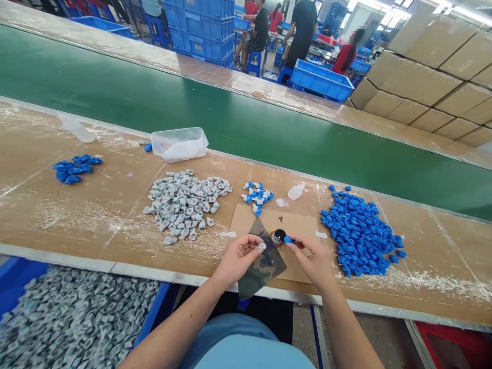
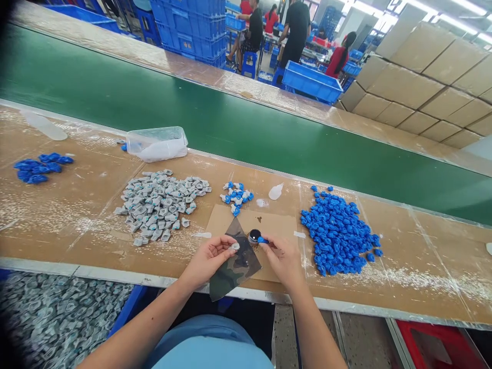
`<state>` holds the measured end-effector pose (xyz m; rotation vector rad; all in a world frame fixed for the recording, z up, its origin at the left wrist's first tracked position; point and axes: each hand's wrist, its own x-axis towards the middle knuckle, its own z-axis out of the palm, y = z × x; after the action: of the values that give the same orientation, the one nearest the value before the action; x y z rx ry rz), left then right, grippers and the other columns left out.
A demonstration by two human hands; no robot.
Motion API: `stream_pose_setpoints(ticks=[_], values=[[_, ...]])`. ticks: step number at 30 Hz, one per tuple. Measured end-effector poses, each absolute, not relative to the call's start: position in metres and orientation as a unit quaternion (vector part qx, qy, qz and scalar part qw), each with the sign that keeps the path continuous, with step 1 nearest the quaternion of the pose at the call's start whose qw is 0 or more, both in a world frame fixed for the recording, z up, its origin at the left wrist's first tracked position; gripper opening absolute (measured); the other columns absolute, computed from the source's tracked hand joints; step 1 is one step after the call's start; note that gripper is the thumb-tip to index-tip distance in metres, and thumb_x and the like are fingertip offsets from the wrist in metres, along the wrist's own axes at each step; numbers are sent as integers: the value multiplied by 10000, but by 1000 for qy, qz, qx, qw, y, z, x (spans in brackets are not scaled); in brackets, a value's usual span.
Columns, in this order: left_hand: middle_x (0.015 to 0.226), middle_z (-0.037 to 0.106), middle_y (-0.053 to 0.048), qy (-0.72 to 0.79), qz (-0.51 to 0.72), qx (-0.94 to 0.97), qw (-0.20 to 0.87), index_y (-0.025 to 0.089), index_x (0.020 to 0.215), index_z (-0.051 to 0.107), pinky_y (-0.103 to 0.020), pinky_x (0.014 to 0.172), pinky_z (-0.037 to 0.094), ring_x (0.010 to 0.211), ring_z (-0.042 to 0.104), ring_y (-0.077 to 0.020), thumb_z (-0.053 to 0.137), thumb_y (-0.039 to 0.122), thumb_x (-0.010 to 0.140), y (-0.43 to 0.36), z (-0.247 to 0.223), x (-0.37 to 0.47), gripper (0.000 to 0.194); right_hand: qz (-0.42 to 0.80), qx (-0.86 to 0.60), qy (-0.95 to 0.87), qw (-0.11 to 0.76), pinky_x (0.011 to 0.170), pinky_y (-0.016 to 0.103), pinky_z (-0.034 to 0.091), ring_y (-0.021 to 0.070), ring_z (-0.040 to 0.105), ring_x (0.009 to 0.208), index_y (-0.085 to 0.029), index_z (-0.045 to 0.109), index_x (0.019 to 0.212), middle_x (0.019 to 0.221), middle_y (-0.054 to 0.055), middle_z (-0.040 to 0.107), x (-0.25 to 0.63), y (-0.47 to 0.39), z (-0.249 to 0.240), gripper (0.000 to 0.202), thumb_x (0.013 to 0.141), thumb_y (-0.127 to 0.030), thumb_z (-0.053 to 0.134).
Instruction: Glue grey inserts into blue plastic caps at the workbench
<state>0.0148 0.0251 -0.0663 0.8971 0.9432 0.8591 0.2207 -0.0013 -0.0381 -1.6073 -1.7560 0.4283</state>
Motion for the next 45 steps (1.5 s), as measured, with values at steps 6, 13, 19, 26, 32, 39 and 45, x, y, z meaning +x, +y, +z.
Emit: stream_pose_setpoints(ticks=[6,13,19,26,32,39,45], values=[[809,688,-31,400,391,390,732,168,856,649,-315,783,526,796,631,-162,777,349,625,22,-61,24,320,272,-629,-610,397,687,283,578,164,687,705,-202,732,910,843,42,749,209,-9,-34,204,786,-338,644],[824,670,-24,369,412,389,737,174,899,613,-307,807,520,822,629,-147,767,302,655,18,-61,33,316,258,-581,-665,393,736,274,573,156,695,781,-245,732,929,891,25,748,197,-14,-31,156,812,-265,631],[849,672,-35,351,390,486,699,183,933,622,-307,791,517,838,634,-160,708,255,715,19,-56,27,245,266,-514,-720,383,701,262,567,153,700,756,-257,737,894,830,22,751,203,-9,-20,114,809,-262,662],[813,642,-27,348,407,444,719,171,869,600,-273,760,506,788,611,-135,720,297,707,16,-47,31,238,274,-544,-665,434,599,230,565,147,699,663,-257,751,836,758,13,750,197,-17,-31,82,782,-252,690],[773,645,-16,365,360,438,738,171,884,590,-271,736,504,748,615,-134,728,306,664,28,-49,30,293,273,-557,-686,380,709,281,564,169,702,789,-283,741,946,918,23,750,212,-15,-41,175,830,-346,625],[780,630,-14,502,434,490,566,173,837,583,-317,789,504,768,615,-156,677,267,623,94,-52,11,251,-31,-815,-560,144,790,351,473,233,637,860,-188,729,932,922,103,725,288,10,-34,241,846,-285,525],[994,634,-79,551,439,560,435,177,1004,564,-382,827,522,861,637,-197,607,207,669,111,-69,-4,340,-82,-849,-522,18,700,337,452,246,635,816,-171,717,963,906,130,701,307,15,-45,237,849,-263,531]])
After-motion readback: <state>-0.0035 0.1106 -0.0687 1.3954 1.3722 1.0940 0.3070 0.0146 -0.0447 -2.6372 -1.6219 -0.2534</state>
